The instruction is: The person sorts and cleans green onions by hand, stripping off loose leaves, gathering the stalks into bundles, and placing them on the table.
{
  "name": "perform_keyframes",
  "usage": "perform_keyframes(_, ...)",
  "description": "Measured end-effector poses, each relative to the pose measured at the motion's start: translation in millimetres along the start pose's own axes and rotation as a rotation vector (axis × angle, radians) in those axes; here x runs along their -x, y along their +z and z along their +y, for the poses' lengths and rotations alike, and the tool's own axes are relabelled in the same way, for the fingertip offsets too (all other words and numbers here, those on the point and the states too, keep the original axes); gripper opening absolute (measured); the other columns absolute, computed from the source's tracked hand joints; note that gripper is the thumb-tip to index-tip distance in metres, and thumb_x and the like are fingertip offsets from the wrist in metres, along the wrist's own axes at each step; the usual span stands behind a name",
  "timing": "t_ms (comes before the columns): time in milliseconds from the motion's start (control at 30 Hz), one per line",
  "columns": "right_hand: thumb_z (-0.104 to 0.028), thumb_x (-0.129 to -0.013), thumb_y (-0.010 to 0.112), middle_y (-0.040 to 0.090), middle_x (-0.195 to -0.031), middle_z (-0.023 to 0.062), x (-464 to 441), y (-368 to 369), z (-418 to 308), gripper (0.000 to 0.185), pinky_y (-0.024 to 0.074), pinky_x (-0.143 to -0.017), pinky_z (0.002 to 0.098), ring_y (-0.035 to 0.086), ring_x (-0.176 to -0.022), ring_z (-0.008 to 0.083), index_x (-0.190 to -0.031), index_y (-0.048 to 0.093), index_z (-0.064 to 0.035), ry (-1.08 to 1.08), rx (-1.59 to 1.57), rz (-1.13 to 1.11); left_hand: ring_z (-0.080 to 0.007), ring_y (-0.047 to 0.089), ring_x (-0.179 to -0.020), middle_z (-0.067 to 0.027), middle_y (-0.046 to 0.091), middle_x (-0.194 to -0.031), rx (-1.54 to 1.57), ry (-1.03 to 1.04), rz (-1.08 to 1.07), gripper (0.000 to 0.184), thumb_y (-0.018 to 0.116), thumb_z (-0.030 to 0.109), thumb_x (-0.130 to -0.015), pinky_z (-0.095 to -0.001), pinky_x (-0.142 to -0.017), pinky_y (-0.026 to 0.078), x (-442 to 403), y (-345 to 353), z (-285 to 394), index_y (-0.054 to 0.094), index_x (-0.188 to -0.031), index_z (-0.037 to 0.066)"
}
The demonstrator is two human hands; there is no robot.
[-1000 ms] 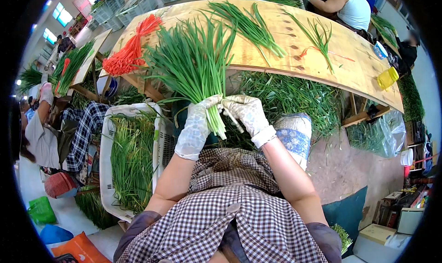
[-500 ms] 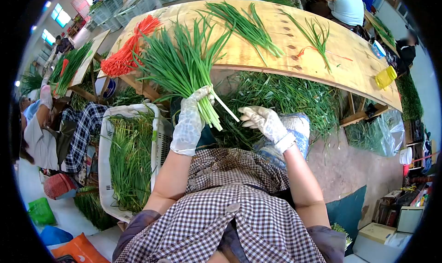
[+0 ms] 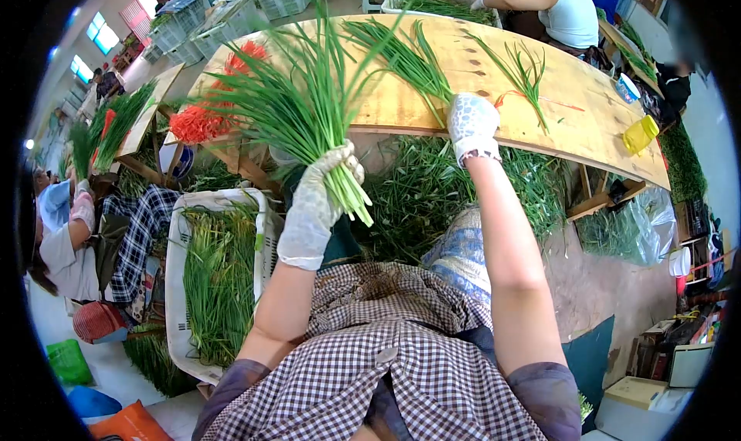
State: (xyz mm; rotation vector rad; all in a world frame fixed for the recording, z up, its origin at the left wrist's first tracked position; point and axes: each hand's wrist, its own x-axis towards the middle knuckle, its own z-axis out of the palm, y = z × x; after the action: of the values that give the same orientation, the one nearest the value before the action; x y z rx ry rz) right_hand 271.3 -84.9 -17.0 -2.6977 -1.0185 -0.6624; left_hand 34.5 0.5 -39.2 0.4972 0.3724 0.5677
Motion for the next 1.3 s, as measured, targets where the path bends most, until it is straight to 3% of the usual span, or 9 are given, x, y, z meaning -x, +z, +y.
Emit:
perform_keyframes(67,-0.036,-0.085,0.059,0.065,-0.073,0.0084,-9,3,7,0.027,0.0497,-0.058,0.0349,0.064,-0.069,0.0220,-0.086,0.068,-0.0110,0.011,0.061,-0.168,-0.0172,0.057,-0.067,-0.0077,0.060,-0.078,0.103,0.019,-0.015,0.025,0.062,0.005,-0.080,-0.0323,-0.066,0.050,4,0,-4,0.054,-0.102,-0.003)
perform_keyframes(167,-0.036,-0.079,0.064,0.064,-0.063,0.0104,-13,-24,10,0.030,0.0498,-0.056,0.0306,0.062,-0.058,0.0185,-0.081,0.070,-0.0069,0.428,-1.753,-0.379,-0.0170,0.058,-0.072,-0.0084,0.058,-0.080,0.191,0.076,-0.157,0.021,0.061,0.008,-0.082,-0.0312,-0.069,0.052,3,-14,5,0.055,-0.098,-0.004)
perform_keyframes(200,-0.036,-0.079,0.064,0.064,-0.063,0.0104,-2,-22,3,0.030,0.0498,-0.056,0.0306,0.062,-0.058,0.0185,-0.081,0.070,-0.0069,0.438,-1.746,-0.392,-0.0174,0.058,-0.073,-0.0089,0.058,-0.080,0.182,0.092,-0.126,0.020,0.061,0.008,-0.082,-0.0312,-0.070,0.052,5,-13,7,0.056,-0.096,-0.004)
perform_keyframes(267,-0.037,-0.079,0.065,0.062,-0.059,0.0074,35,-23,-17,0.031,0.0480,-0.054,0.0256,0.059,-0.054,0.0114,-0.082,0.070,-0.0071,0.120,-0.531,-0.340,-0.0221,0.061,-0.076,-0.0130,0.061,-0.084,0.157,0.143,-0.101,0.020,0.060,0.007,-0.083,-0.0321,-0.074,0.054,-4,-22,4,0.055,-0.097,-0.007)
perform_keyframes(367,-0.033,-0.076,0.070,0.061,-0.058,0.0046,90,-37,-33,0.026,0.0459,-0.051,0.0230,0.057,-0.052,0.0087,-0.083,0.069,-0.0070,0.196,-0.923,-0.439,-0.0275,0.063,-0.087,-0.0213,0.062,-0.098,-0.031,0.102,0.301,0.022,0.058,0.003,-0.082,-0.0351,-0.077,0.054,-3,-18,-3,0.055,-0.100,-0.008)
perform_keyframes(667,-0.027,-0.077,0.071,0.067,-0.083,0.0132,167,-15,-44,0.034,0.0497,-0.068,0.0274,0.065,-0.072,0.0178,-0.099,0.065,-0.0019,0.062,-1.154,-0.602,-0.0247,0.065,-0.069,-0.0165,0.066,-0.083,-0.306,0.089,0.466,0.017,0.061,-0.008,-0.073,-0.0338,-0.061,0.056,-10,-29,-29,0.062,-0.090,-0.010)
perform_keyframes(1000,-0.007,-0.084,0.057,0.066,-0.097,0.0097,138,-32,-52,0.019,0.0497,-0.073,0.0258,0.064,-0.082,0.0182,-0.102,0.066,-0.0072,0.001,-1.233,-0.276,-0.0247,0.065,-0.069,-0.0169,0.065,-0.082,-0.284,0.182,0.455,0.018,0.061,-0.010,-0.072,-0.0337,-0.061,0.055,-11,-37,-32,0.060,-0.090,-0.008)
perform_keyframes(1167,-0.019,-0.082,0.062,0.062,-0.077,0.0073,133,-14,-57,0.010,0.0494,-0.057,0.0326,0.061,-0.068,0.0265,-0.086,0.064,-0.0101,-0.526,-0.693,-0.035,-0.0255,0.065,-0.068,-0.0163,0.065,-0.082,-0.268,0.149,0.480,0.020,0.061,-0.011,-0.071,-0.0334,-0.062,0.056,-12,-39,-34,0.059,-0.091,-0.008)
perform_keyframes(1300,-0.013,-0.079,0.066,0.062,-0.073,0.0076,125,8,-50,0.011,0.0483,-0.051,0.0342,0.061,-0.060,0.0272,-0.080,0.055,-0.0096,-0.195,-0.832,0.258,-0.0242,0.065,-0.067,-0.0152,0.065,-0.080,-0.220,0.105,0.489,0.021,0.063,-0.009,-0.071,-0.0332,-0.058,0.056,-10,-37,-32,0.060,-0.092,-0.007)
